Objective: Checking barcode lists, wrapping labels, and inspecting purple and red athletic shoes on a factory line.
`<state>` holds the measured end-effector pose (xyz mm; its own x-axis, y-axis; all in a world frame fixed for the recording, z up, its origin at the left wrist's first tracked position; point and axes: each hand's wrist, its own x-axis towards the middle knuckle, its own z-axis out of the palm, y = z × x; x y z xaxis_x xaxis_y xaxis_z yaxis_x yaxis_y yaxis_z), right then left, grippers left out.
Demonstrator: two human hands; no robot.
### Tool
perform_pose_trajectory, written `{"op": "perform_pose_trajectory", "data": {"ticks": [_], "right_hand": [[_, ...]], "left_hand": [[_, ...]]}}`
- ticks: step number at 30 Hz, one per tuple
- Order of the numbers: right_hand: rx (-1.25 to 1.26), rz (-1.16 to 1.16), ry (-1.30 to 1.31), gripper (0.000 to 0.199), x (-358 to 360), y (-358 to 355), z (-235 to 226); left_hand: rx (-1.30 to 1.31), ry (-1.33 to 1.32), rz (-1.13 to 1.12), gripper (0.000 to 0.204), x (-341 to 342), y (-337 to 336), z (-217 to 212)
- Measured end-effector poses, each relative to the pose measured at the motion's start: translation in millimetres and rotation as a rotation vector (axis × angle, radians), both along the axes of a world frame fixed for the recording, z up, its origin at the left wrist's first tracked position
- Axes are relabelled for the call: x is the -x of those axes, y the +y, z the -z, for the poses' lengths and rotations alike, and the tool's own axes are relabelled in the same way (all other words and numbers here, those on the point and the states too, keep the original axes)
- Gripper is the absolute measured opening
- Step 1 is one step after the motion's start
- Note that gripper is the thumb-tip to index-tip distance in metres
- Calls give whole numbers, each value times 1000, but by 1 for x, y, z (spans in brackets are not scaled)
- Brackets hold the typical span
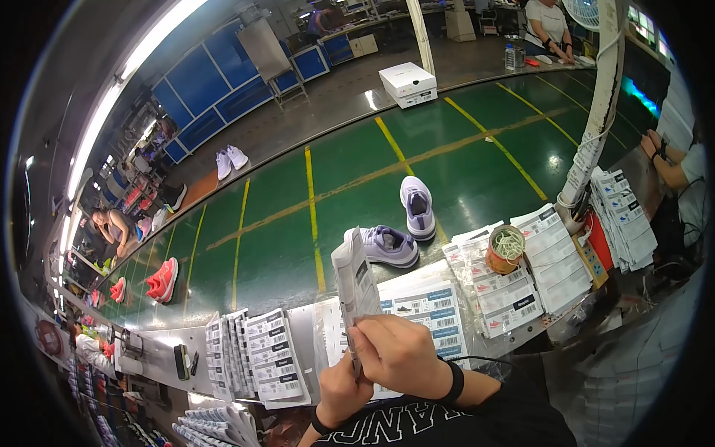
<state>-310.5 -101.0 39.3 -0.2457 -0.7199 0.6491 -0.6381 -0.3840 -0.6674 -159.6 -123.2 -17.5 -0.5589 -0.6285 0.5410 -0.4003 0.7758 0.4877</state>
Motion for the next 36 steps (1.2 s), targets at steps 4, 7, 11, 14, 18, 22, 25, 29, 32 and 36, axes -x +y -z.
{"op": "perform_pose_trajectory", "data": {"ticks": [4,7,11,14,18,22,25,29,32,36], "right_hand": [[42,33,11,7,3,-3,5],[10,25,-70,6,7,-3,1],[-30,-58,-166,16,10,4,2],[161,-130,-82,35,14,-2,0],[112,-84,-15,54,11,-3,3],[111,-41,99,62,12,-6,2],[87,-37,134,63,13,-6,2],[41,-12,154,65,8,-9,0],[50,11,169,66,-1,-15,4],[113,-30,198,64,-6,-27,17]], "left_hand": [[-107,36,8,37,0,2,-4],[-350,105,-63,27,-5,6,-12],[-537,303,-79,20,-10,7,-13],[-573,390,-63,18,-10,6,-12],[-568,415,-93,16,-16,3,-9],[-554,494,-112,13,-19,-1,-2],[-546,481,-111,11,-18,-3,-7],[-534,479,-88,11,-14,-2,-14],[-433,294,-111,11,-14,-2,-10],[-285,314,-61,10,-13,-3,2]]}}
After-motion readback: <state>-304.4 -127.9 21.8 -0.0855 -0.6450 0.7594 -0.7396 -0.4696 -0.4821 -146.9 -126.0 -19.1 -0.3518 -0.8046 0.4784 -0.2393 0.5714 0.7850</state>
